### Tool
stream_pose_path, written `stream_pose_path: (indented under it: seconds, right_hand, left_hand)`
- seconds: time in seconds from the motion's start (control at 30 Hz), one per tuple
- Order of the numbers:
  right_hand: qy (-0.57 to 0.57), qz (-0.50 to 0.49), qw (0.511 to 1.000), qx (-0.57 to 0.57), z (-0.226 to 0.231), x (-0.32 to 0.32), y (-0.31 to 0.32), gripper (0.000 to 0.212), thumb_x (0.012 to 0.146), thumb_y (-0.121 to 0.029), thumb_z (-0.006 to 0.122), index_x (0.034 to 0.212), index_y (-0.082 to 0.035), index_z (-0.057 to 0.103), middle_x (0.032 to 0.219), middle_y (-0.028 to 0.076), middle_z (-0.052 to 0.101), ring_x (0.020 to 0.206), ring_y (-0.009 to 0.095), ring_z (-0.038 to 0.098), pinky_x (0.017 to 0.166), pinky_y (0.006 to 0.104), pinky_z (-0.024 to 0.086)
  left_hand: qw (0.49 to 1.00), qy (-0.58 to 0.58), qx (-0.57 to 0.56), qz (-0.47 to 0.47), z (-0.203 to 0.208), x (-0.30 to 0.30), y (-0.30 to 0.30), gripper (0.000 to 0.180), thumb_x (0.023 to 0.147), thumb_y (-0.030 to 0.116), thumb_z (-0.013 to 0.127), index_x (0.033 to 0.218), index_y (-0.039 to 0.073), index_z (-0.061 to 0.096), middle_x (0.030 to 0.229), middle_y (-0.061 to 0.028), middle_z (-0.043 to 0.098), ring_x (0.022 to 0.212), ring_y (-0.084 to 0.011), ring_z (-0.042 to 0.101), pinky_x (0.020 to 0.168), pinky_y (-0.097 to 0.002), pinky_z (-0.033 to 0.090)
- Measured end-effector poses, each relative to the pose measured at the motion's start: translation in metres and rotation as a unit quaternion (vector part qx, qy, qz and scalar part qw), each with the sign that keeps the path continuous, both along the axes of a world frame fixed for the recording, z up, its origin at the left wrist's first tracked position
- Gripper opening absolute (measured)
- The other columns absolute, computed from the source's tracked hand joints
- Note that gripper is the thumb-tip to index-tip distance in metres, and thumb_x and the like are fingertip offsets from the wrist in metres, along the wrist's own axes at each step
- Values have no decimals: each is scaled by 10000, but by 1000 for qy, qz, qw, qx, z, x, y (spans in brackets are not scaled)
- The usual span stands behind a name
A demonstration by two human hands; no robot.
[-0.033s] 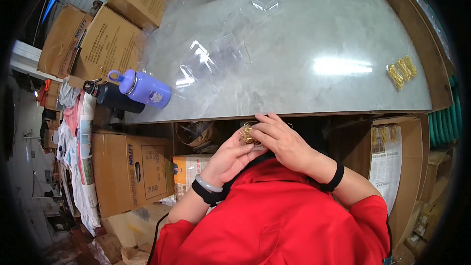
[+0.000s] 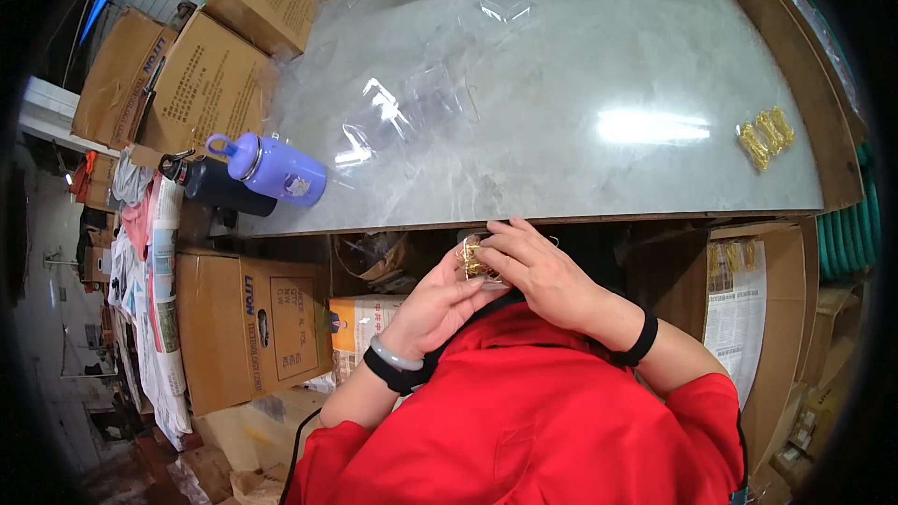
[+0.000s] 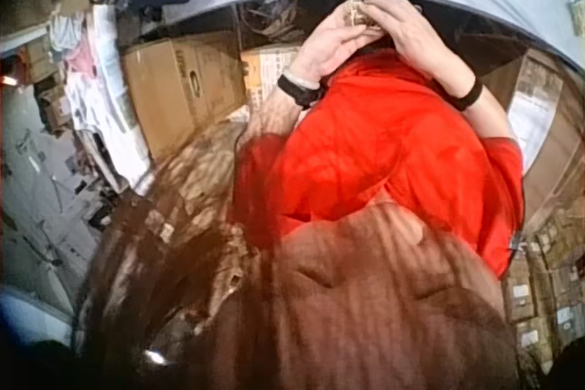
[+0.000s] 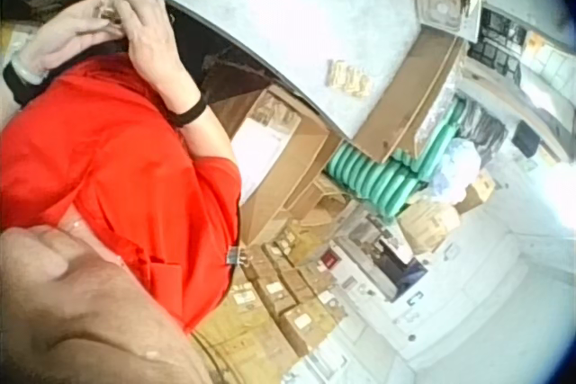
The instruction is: Gathering and counting small gold-colored metal pins and placing them into small plastic bags.
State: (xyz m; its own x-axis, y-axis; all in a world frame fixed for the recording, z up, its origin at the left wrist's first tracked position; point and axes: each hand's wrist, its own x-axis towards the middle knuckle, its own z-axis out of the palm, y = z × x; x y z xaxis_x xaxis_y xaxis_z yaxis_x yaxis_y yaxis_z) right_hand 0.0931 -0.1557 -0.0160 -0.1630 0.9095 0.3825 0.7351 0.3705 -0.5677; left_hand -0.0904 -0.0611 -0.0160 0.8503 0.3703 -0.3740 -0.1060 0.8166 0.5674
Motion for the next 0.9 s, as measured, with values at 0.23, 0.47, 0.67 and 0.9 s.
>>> stream_pose_path:
  seconds: [0.23,0.47,0.67,0.9]
  right_hand:
    - [-11,-32,996,83,30,20,26,486,789,53,641,1263,-13,557,1262,191,557,1246,404,537,1086,503,431]
    - [1,-99,992,84,9,58,52,456,807,74,612,1250,-21,567,1277,189,555,1253,402,534,1028,459,477]
    - [31,-48,998,1,35,63,50,453,790,73,609,1233,-4,544,1270,205,553,1190,403,553,994,451,478]
    - [95,-130,987,14,38,83,32,548,821,48,579,1356,18,461,1396,246,479,1250,430,511,1077,461,414]
  left_hand:
    - [966,-8,257,25,33,27,8,699,1040,24,422,1587,86,-9,1513,-171,327,1383,-275,425,1150,-444,386]
    - [676,238,695,-53,31,68,37,734,1023,268,523,1513,-124,142,1458,-349,343,1315,-447,432,1087,-527,348]
    - [504,205,839,2,6,74,42,781,997,310,567,1540,-58,141,1556,-292,250,1462,-433,248,1180,-573,164]
    - [527,186,829,-24,-1,73,51,672,987,243,585,1508,-19,249,1565,-242,245,1468,-448,217,1184,-578,177]
